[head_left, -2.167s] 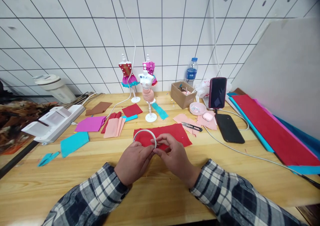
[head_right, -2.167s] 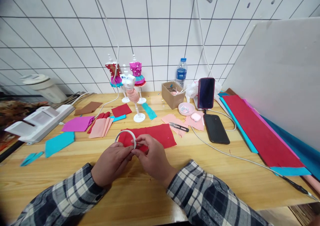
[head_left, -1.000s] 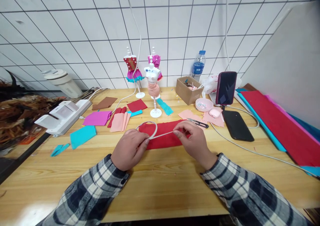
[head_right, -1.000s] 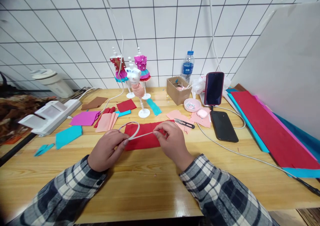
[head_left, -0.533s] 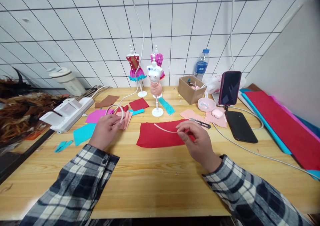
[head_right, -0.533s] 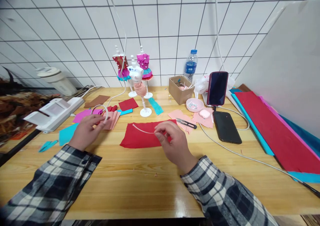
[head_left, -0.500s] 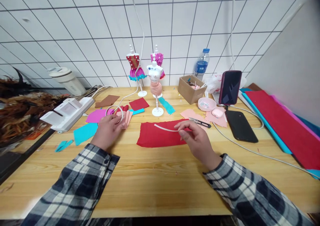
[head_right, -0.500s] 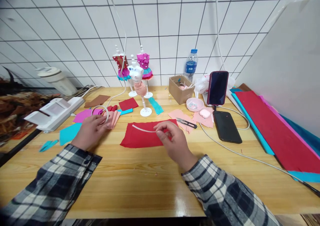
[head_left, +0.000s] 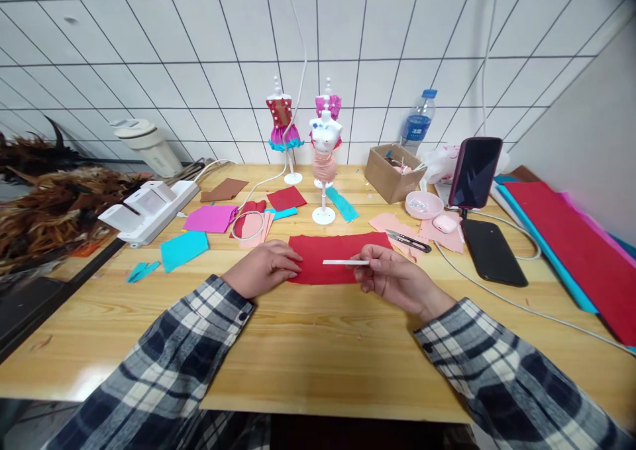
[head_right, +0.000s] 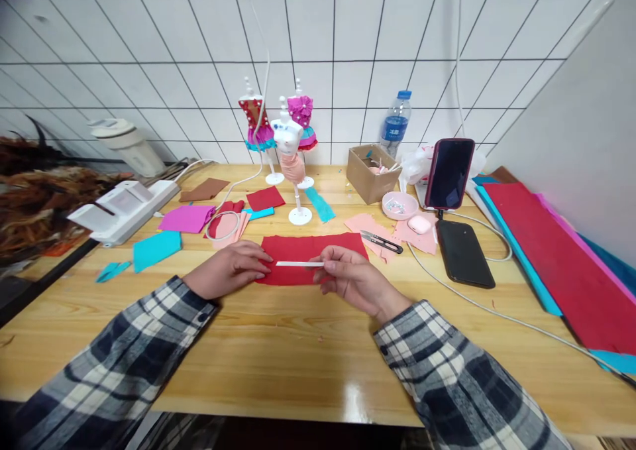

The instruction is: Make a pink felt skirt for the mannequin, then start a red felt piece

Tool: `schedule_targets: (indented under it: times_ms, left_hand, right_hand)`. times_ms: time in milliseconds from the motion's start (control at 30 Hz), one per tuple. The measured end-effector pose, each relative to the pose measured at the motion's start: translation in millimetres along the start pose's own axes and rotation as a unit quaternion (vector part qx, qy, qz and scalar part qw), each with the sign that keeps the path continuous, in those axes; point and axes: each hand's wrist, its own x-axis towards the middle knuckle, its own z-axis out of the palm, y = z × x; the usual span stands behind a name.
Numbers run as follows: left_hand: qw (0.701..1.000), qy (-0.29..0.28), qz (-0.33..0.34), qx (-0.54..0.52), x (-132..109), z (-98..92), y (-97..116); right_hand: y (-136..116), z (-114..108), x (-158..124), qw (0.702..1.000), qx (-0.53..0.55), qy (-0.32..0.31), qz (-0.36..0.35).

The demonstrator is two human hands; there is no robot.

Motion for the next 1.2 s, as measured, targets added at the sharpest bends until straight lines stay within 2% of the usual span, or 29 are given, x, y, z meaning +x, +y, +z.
schedule_targets:
  times_ms: [167, 367, 433, 500, 600, 733, 1000, 1100, 1200]
  left_hand:
    - [0.998, -0.026, -0.055, -0.014, -3, 3.2, -2]
    - [0.994, -0.035, -0.103, -0.013, -4, 1.9, 7]
    - [0.995, -0.013, -0.102, -0.021, -6, -0.8, 6]
    - [0.994, 0.034, -0.093, -0.048, -8, -3.4, 1]
    - [0.991, 0.081, -0.083, -0.064, -10, -4.2, -10]
    - [0.997, 0.02, -0.067, -0.036, -11, -2.0, -17]
    - [0.99, -0.035, -0.129, -0.045, -11, -6.5, -5]
    - [0.989, -0.043, -0.132, -0.048, -10, -7.3, -4]
    - [0.989, -0.046, -0.134, -0.046, -10, -8.1, -3]
  right_hand:
    - [-1, 5, 7, 0.998, -0.042, 0.047, 0.022]
    - [10, 41, 38, 0.989, -0.125, 0.061, 0.044]
    - [13, 49, 46, 0.985, -0.149, 0.08, 0.031]
    - [15, 53, 50, 0.98, -0.168, 0.108, 0.026]
    - [16, 54, 51, 0.969, -0.2, 0.129, 0.069]
    - [18, 54, 51, 0.951, -0.25, 0.13, 0.126]
    - [25, 52, 60, 0.906, -0.365, 0.155, 0.149]
    - [25, 52, 62, 0.907, -0.358, 0.171, 0.14]
    - [25, 54, 62, 0.922, -0.326, 0.164, 0.131]
